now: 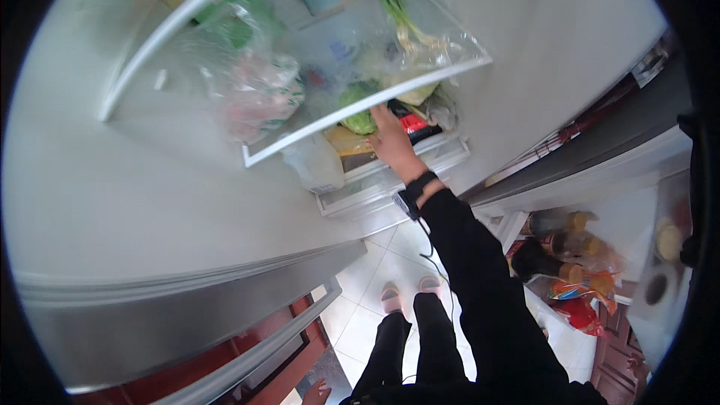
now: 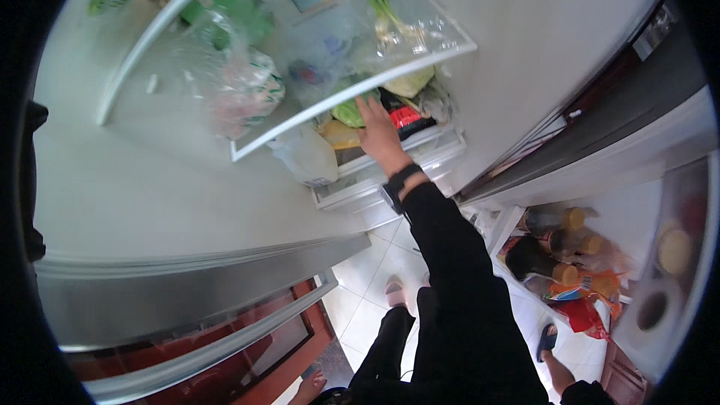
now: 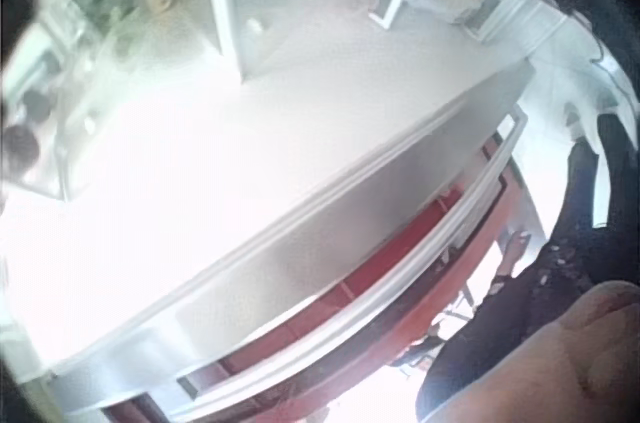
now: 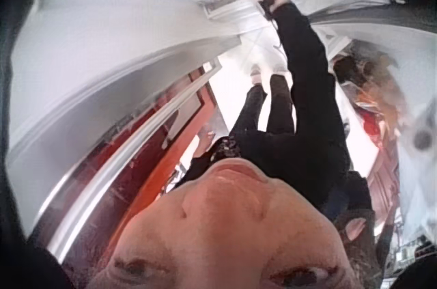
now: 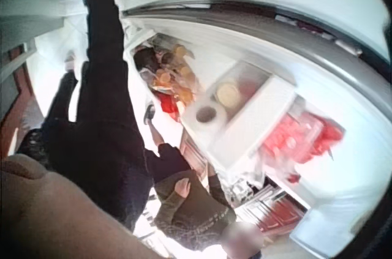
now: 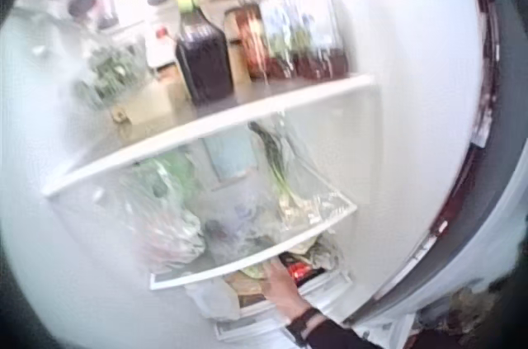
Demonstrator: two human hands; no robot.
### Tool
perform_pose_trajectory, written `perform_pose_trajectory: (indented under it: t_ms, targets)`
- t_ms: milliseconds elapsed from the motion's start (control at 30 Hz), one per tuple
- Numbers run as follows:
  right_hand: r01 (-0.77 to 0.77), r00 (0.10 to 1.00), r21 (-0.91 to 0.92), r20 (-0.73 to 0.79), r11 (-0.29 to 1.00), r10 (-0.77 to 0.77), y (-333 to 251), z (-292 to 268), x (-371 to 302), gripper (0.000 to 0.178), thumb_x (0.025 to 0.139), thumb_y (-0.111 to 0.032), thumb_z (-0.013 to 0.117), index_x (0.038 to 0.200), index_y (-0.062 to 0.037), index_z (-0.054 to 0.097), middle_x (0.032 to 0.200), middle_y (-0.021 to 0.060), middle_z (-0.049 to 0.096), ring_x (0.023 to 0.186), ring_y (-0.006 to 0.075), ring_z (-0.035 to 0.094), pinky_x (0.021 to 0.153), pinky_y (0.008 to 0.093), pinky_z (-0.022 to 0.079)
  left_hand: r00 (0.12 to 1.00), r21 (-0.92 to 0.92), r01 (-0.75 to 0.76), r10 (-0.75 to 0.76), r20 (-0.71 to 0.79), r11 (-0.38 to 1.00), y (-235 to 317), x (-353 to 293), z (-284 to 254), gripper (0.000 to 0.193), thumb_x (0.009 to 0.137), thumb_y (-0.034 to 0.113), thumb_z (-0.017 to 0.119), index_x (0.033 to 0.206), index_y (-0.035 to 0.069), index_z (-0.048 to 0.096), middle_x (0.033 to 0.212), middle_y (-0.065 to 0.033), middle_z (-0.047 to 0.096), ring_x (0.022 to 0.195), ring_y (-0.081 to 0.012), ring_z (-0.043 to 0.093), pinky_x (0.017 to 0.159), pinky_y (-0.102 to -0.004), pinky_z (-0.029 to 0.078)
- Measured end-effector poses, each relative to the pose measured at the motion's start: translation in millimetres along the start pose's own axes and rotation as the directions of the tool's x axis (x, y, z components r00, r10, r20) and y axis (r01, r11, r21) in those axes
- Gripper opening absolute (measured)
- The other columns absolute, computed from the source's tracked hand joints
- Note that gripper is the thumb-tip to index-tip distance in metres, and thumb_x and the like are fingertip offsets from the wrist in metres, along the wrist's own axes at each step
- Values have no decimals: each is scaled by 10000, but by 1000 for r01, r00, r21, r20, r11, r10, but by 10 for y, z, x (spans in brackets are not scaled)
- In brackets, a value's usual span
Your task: The person retrieves leafy greens from the refrigerator, places them on the counter, and uses scissors to trim the stems. They then separate the leaves by hand and place them into the sink.
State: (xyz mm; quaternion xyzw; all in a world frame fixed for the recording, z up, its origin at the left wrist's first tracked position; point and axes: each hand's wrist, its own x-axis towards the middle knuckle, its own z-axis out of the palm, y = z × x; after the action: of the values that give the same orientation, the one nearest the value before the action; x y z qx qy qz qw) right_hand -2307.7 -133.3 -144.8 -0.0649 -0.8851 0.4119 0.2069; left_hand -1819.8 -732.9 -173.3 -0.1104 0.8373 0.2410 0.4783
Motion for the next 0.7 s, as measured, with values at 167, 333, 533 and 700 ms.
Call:
perform_pose_trajectory:
  t_ms: [167, 333, 533, 700]
  targets:
    - [-253, 967, 212, 44, 944, 250, -279, -346, -1085, 372, 932, -195, 627, 1257, -14, 610, 1223, 186, 650, 1123, 285, 634, 940, 358, 493, 991, -15, -121, 120, -62, 993, 303, 1, -263, 531, 901, 273, 680, 1336, 8, 529, 1196, -179, 650, 1036, -234, 651, 890, -351, 525]
    - [-619, 777, 312, 374, 721, 506, -856, -1033, -2927, 337, 964, -307, 578, 1076, -8, 685, 928, 134, 721, 897, 216, 686, 818, 340, 527, 928, -85, -373, 373, -11, 924, 901, -124, -674, 517, 902, 287, 674, 1305, 3, 520, 1121, -172, 662, 989, -242, 654, 840, -353, 530]
    - [-526, 774, -208, 285, 825, 565, -1049, -2023, -4706, 287, 946, -233, 552, 1076, -35, 714, 847, 120, 722, 747, 209, 684, 708, 338, 543, 706, 370, -670, 706, 51, 644, 880, 288, -1003, 337, 897, 238, 607, 1060, -55, 573, 1061, -278, 630, 1022, -430, 616, 855, -464, 512]
    - [-521, 851, -196, -43, 831, 523, -1083, -2779, -5261, 268, 919, -190, 567, 1076, -25, 710, 799, 137, 715, 731, 223, 706, 676, 337, 549, 835, 362, -476, 541, -100, 802, 548, 439, -976, 338, 843, 232, 577, 1082, -2, 631, 871, -233, 672, 898, -387, 673, 778, -443, 538]
